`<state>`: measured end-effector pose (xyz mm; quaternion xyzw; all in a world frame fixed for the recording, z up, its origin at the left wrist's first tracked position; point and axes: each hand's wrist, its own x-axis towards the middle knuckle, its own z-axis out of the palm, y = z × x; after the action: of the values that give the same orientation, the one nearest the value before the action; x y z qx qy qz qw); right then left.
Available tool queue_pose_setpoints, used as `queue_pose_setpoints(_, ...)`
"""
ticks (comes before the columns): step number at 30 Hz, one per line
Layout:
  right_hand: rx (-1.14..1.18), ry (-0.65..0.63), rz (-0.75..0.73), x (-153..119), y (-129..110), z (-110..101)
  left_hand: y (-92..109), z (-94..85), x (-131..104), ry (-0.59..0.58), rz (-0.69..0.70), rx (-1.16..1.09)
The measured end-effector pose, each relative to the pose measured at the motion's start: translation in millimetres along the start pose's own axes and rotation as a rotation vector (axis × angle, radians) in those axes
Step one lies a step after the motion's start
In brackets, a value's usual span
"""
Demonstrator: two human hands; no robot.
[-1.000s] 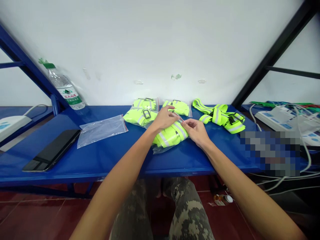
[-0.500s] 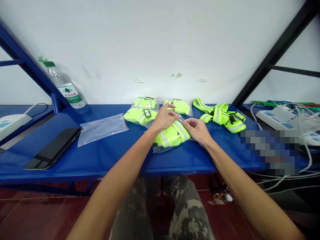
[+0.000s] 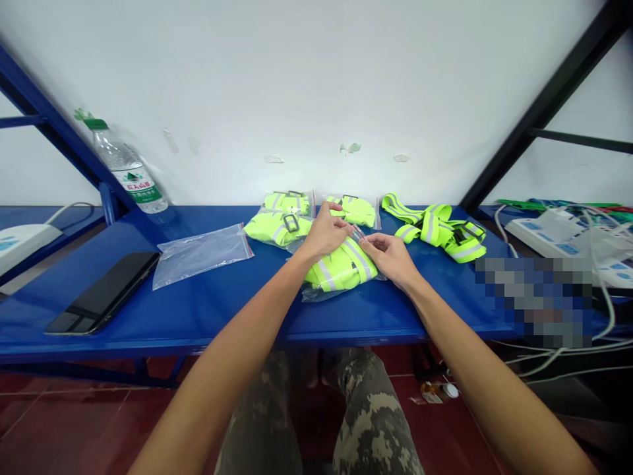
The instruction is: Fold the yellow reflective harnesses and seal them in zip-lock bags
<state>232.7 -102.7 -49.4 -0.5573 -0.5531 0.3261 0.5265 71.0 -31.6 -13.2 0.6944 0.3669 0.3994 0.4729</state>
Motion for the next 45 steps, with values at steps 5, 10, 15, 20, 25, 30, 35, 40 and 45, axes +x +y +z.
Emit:
queue_pose_setpoints(5,-0.003,-0.015,-0.05,-0.9,-1.7,-0.5,2.8,1.8,-3.2,-0.044,0.017,0.023)
queue_pose_setpoints(10,-0.001,0.022,-0.062,-1.4,-2.8,-1.0,9.7,5.3,-7.8,-0.142,0.036,0.06)
queue_pose_setpoints(15,0.007,0.037,-0.023,-0.9,-1.9,-2.5,11.3,5.6,-8.0,-0.073,0.089,0.038)
queue_pose_setpoints(20,0.0,-0.016,-0.006,-0.4,-1.3,-2.2,6.6,0.9,-4.0,-0.009,0.088,0.043)
queue_pose_setpoints(25,-0.05,-0.031,-0.013,-3.3,-6.4,-4.0,-0.1,-6.1,1.1,0.054,0.108,0.045)
queue_pose_setpoints(30,-0.152,-0.014,-0.063,-6.0,-11.4,-6.9,-2.8,-12.1,4.9,0.1,0.085,0.059)
queue_pose_setpoints(35,-0.103,0.025,-0.039,-4.6,-6.7,-8.0,0.8,-11.3,4.0,0.156,0.073,0.05)
queue_pose_setpoints(40,-0.035,0.027,-0.039,-2.7,-2.7,-9.0,-0.1,-12.6,3.9,0.246,0.083,0.082)
queue_pose_setpoints(45,-0.005,0.044,-0.03,-3.1,-3.1,-9.1,-4.1,-13.3,6.9,0.265,0.093,0.049)
